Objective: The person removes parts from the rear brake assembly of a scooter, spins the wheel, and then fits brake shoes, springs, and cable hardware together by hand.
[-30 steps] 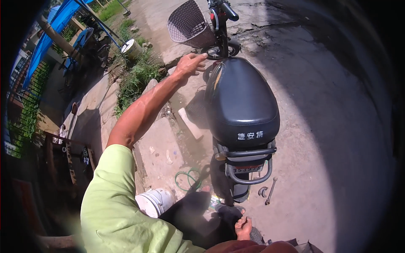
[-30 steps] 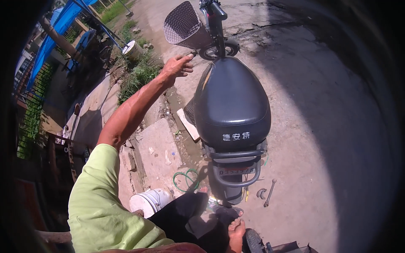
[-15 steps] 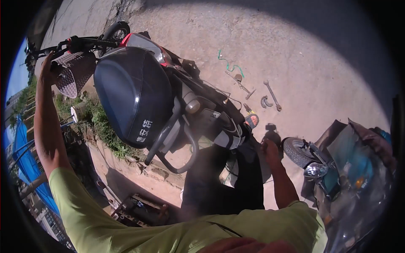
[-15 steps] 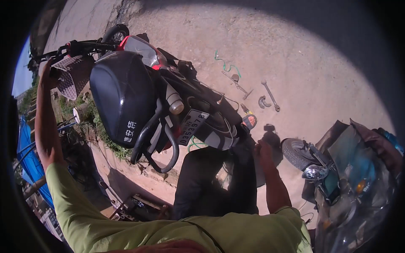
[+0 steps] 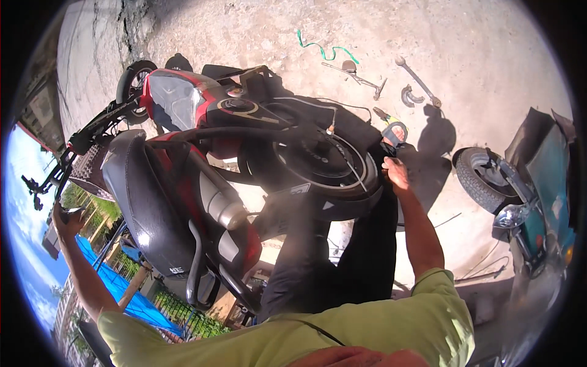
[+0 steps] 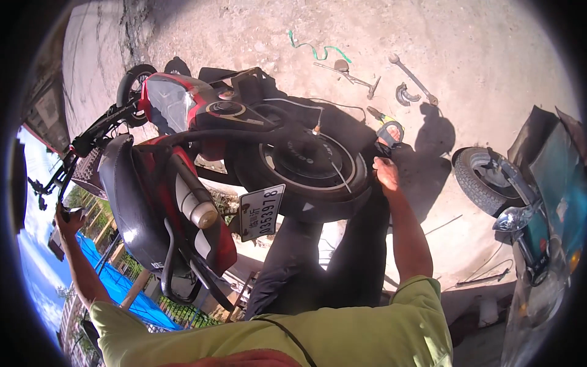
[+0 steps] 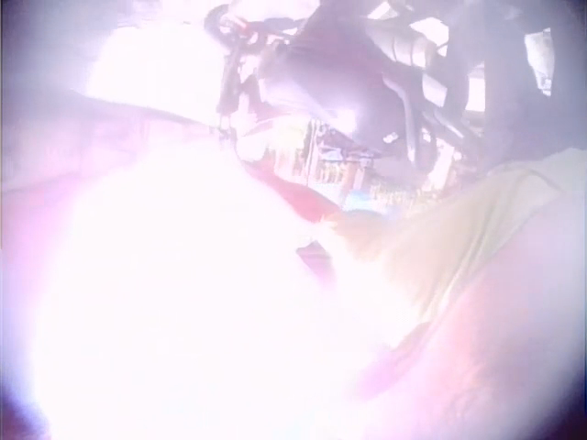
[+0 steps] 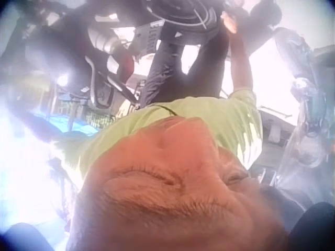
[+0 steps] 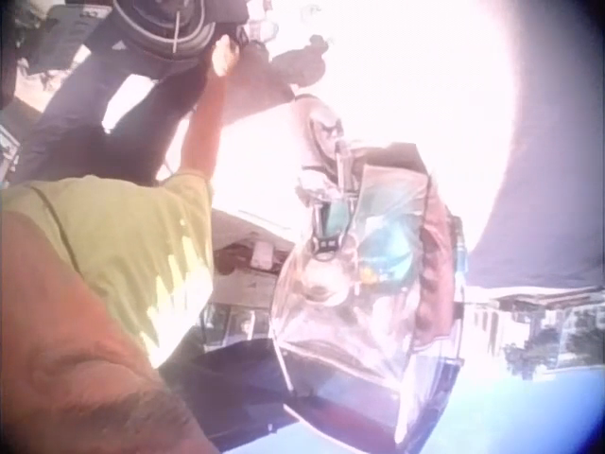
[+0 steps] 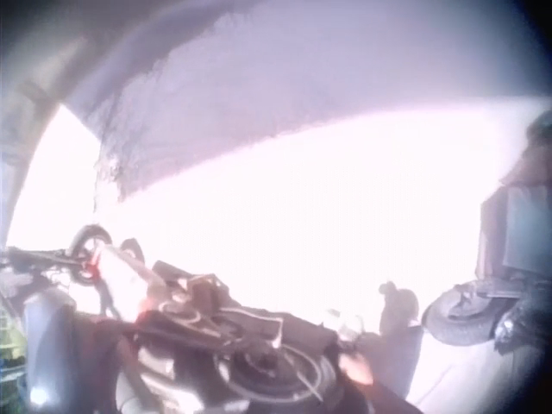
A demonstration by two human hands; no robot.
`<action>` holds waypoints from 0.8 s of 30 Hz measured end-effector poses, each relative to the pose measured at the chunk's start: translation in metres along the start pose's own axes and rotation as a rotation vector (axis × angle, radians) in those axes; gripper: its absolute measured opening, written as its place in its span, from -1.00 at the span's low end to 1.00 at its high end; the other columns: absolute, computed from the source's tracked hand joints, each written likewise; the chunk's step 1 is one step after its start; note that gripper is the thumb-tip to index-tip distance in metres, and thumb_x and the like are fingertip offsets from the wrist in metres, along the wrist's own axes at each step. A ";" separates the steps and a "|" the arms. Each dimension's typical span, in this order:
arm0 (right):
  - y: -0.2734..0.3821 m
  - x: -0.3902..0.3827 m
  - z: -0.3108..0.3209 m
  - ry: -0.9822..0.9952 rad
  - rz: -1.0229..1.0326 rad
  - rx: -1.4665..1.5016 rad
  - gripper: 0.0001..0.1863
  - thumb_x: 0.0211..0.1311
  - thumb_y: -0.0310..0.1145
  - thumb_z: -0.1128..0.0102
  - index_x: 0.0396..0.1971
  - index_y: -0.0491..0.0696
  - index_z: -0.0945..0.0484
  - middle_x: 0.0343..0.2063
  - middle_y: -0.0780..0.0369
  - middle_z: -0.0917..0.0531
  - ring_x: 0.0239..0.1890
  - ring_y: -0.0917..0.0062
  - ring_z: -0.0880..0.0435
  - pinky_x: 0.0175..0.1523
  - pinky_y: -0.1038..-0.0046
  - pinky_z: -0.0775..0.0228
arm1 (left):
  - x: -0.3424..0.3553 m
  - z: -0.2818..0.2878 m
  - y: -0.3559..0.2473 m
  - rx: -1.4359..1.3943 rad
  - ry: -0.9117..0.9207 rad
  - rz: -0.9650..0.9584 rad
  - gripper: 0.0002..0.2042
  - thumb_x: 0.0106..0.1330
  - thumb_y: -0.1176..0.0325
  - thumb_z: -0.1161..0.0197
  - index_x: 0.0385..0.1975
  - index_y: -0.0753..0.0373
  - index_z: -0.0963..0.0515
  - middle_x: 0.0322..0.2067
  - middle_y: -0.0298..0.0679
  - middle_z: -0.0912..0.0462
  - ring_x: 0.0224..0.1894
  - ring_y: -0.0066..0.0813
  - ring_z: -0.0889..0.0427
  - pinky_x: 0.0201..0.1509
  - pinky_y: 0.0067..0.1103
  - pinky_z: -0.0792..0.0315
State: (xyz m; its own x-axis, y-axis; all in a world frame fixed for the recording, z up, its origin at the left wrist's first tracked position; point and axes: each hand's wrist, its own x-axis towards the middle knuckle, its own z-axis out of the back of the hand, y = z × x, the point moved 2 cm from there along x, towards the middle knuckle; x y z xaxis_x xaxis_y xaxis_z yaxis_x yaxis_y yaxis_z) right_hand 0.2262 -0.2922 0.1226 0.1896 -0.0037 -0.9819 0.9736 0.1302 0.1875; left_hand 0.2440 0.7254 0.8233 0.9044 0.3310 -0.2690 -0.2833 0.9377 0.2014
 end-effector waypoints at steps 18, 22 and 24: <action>-0.004 0.029 -0.080 0.463 -0.400 0.350 -0.55 0.48 0.01 -0.10 0.04 -0.08 -0.63 -0.18 0.24 -0.77 -0.25 0.49 -0.74 -0.06 0.38 -0.60 | 0.003 0.045 0.016 -0.662 -0.041 0.100 -0.31 0.18 0.52 -0.43 0.31 0.08 -0.27 -0.04 -0.05 -0.52 -0.10 -0.21 -0.60 -0.07 -0.33 -0.60; 0.005 0.019 -0.075 0.437 -0.294 0.280 -0.54 0.49 0.00 -0.09 0.04 -0.09 -0.63 -0.22 0.25 -0.77 -0.27 0.52 -0.72 -0.08 0.41 -0.58 | 0.009 0.024 0.005 -1.345 -0.090 0.956 -0.60 0.35 0.04 -0.26 0.08 0.09 -0.44 0.00 0.07 -0.58 0.06 0.02 -0.56 0.10 -0.09 -0.50; 0.001 0.031 -0.077 0.466 -0.239 0.230 -0.54 0.50 0.01 -0.08 0.04 -0.09 -0.63 -0.22 0.25 -0.77 -0.27 0.53 -0.72 -0.08 0.42 -0.57 | 0.011 0.051 0.001 -1.389 0.073 1.132 -0.57 0.26 -0.07 -0.29 -0.02 0.06 -0.47 0.05 0.12 -0.59 0.13 0.07 -0.54 0.18 0.01 -0.41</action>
State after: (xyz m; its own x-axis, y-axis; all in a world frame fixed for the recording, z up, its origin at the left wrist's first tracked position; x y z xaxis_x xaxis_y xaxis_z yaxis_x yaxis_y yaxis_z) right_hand 0.2230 -0.2162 0.0907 -0.0647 0.4381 -0.8966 0.9950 -0.0397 -0.0912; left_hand 0.2704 0.7247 0.8686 0.0959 0.7780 -0.6208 -0.7604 -0.3452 -0.5501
